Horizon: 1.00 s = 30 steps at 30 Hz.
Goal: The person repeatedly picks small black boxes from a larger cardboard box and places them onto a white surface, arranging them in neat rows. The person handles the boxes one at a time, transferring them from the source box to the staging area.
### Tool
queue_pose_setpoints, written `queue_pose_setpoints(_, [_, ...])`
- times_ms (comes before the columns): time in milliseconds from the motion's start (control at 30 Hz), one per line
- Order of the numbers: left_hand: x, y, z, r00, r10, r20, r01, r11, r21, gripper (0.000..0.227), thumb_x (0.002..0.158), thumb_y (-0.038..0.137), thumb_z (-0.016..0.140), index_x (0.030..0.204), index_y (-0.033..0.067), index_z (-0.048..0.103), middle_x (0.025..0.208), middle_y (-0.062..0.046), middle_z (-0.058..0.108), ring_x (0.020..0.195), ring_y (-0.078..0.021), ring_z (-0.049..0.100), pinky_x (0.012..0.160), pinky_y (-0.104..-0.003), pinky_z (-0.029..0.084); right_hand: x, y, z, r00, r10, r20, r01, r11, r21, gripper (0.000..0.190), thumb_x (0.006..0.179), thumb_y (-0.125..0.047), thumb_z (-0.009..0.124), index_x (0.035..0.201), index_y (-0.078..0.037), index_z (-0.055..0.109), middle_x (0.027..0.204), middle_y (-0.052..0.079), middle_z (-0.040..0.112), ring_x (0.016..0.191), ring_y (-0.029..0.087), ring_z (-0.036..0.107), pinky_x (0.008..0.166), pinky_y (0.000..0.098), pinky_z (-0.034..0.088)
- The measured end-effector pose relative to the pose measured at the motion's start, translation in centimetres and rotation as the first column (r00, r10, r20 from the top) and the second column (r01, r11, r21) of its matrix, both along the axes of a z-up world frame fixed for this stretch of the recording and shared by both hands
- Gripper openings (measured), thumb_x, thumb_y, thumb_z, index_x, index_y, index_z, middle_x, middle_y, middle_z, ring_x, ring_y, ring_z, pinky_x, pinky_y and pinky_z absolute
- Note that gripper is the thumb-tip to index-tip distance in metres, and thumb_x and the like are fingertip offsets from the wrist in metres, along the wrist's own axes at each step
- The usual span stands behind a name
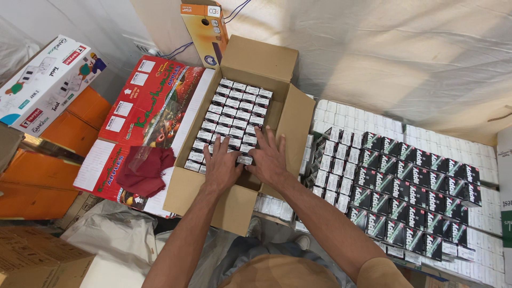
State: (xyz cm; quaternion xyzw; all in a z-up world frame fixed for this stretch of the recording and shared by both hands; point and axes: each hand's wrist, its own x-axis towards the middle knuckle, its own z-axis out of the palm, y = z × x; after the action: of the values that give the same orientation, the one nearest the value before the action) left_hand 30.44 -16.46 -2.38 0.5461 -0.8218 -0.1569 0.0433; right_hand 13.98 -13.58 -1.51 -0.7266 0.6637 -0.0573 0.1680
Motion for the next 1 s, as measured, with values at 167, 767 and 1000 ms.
queue_pose_setpoints(167, [0.1,-0.7,-0.4,1.000,0.011,-0.010,-0.011,0.998,0.063,0.034,0.085,0.036,0.073,0.116,0.0225,0.076,0.156,-0.013,0.044,0.154,-0.0380,0.028,0.118,-0.069,0.019,0.3,-0.8,-0.4,0.999,0.010,-0.043,-0.009,0.999,0.034,0.037,0.084,-0.037,0.079,0.114,-0.016,0.074,0.171,0.013,0.021,0.157,0.044,0.012,0.116,0.0784,0.011])
queue_pose_setpoints(767, [0.0,-0.5,-0.9,0.999,0.026,-0.020,-0.025,0.997,0.073,0.033,0.086,0.035,0.069,0.116,0.0216,0.072,0.153,-0.011,0.047,0.152,-0.0353,0.033,0.118,-0.065,0.022,0.1,-1.0,-3.2,0.974,0.137,-0.179,-0.145,0.989,-0.035,0.044,0.084,-0.043,0.074,0.112,-0.009,0.066,0.165,0.016,0.029,0.157,0.042,0.012,0.113,0.0847,0.007])
queue_pose_setpoints(1000, [0.7,-1.2,-4.5,0.957,0.005,-0.291,-0.030,0.996,-0.083,0.026,0.095,0.033,0.053,0.112,0.0307,0.072,0.121,0.003,0.067,0.129,-0.0196,0.058,0.113,-0.051,0.036,-0.4,-0.5,-4.3,0.993,0.111,0.048,-0.094,0.958,-0.270,0.036,0.092,-0.042,0.054,0.103,-0.008,0.052,0.155,0.020,0.039,0.154,0.043,0.021,0.110,0.0827,0.018])
